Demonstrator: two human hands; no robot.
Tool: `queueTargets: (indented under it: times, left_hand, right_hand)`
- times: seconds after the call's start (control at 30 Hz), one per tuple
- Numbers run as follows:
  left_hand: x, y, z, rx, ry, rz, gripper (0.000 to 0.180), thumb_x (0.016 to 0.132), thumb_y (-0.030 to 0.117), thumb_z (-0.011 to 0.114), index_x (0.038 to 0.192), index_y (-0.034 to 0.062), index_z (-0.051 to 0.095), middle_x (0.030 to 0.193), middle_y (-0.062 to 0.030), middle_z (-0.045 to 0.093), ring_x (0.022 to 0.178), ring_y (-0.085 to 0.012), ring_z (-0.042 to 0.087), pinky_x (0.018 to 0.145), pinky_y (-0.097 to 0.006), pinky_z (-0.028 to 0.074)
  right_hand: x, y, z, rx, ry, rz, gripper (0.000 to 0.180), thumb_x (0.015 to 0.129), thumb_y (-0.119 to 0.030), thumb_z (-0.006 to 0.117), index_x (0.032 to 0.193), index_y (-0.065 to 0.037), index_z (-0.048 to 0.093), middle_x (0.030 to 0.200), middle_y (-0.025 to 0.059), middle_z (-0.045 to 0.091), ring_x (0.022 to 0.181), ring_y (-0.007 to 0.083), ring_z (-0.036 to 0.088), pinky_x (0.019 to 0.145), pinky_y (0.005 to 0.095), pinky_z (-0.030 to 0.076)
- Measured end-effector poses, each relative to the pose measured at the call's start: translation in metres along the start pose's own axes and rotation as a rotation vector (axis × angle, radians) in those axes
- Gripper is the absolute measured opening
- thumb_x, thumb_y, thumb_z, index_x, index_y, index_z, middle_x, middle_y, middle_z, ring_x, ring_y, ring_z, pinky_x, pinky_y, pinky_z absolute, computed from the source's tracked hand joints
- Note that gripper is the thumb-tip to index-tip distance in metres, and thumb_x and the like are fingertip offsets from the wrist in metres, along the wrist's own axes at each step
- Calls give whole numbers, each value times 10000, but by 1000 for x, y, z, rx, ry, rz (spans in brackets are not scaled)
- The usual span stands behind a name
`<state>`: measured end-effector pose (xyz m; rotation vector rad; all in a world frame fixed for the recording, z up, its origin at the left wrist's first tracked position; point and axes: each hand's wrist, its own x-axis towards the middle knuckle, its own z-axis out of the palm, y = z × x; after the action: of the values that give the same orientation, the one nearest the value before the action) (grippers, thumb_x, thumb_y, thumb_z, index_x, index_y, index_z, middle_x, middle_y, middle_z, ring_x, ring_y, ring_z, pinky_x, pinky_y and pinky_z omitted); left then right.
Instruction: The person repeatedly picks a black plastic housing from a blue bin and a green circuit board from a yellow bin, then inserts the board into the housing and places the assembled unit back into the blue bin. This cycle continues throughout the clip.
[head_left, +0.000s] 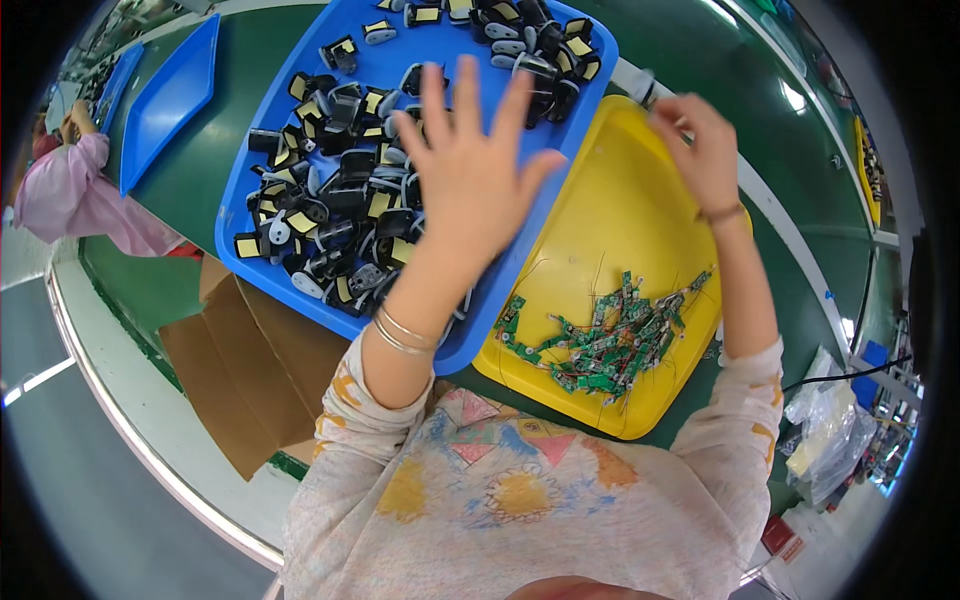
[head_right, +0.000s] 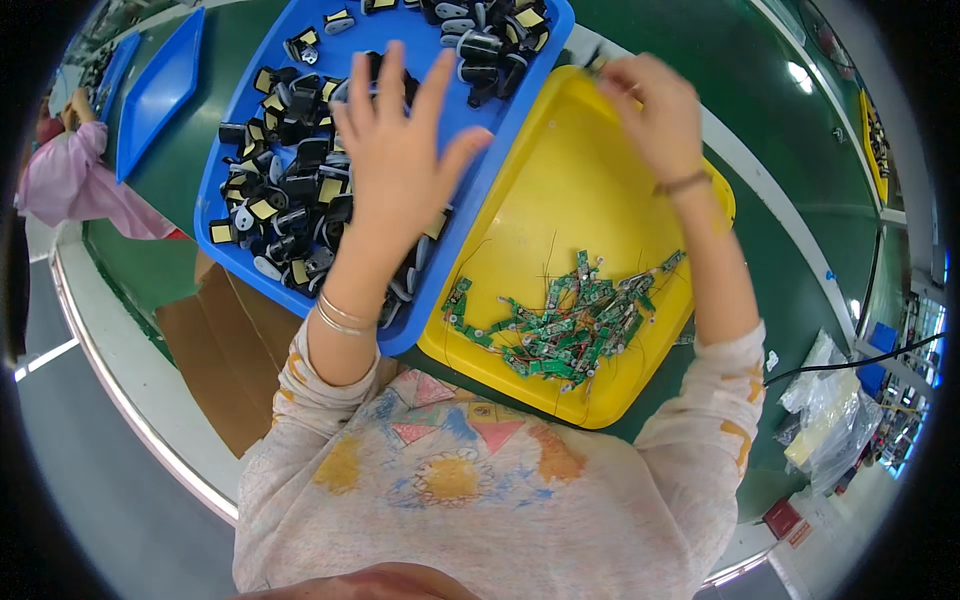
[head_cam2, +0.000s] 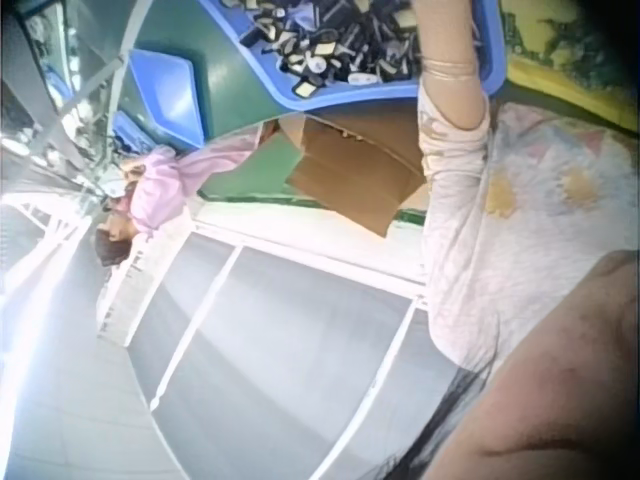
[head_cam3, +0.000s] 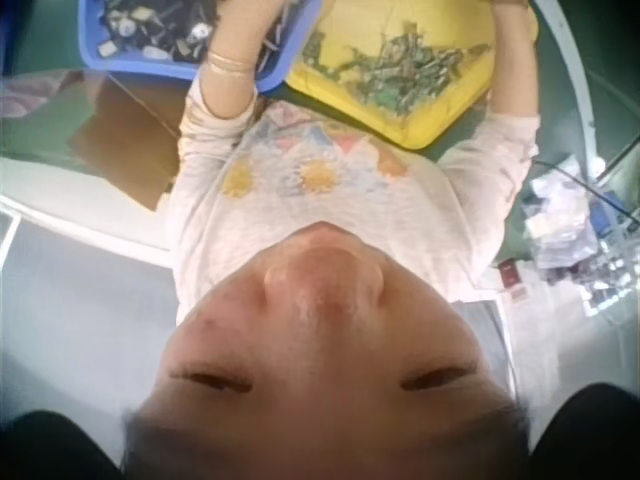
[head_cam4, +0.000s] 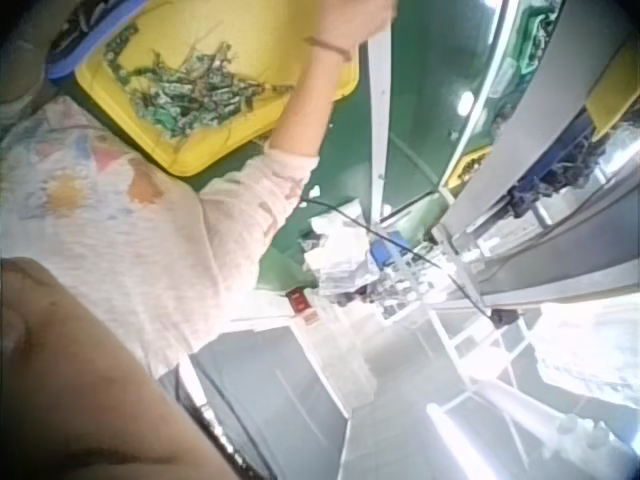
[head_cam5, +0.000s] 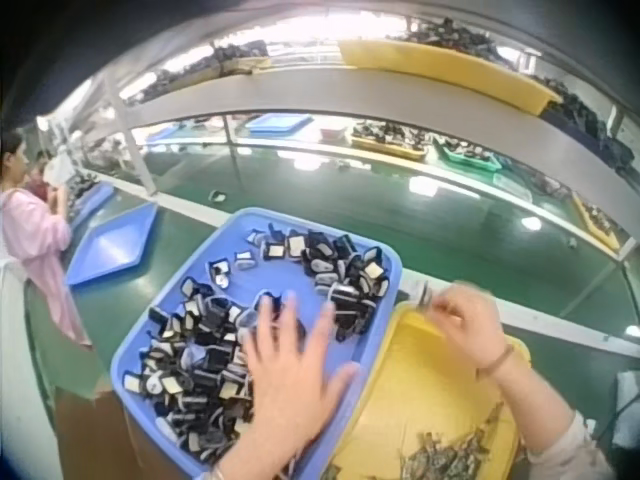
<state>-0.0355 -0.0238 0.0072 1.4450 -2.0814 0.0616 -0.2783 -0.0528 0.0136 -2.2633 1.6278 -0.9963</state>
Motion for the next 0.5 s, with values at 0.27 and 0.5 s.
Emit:
queueTargets:
  times: [0.27,0.5]
  left_hand:
    - [4,-26,21,137,64,-4,321,640,320,708,874,122,612,801,-3,602,1006,-238,499,877,-537,238]
    - [5,-9,-5,-281,188,0,309,551,228,765,764,125,566,765,3,582,865,-213,533,760,-357,346]
  right_hand:
    - [37,158,-9,-441,-122,416,226,760,-279,615,916,-115,608,821,65,631,773,227,598,709,324,468]
    - [-25,-3,-6,-31,-113,-76,197,745,-177,620,905,-69,584,875,85,590,844,250,558,744,334,441]
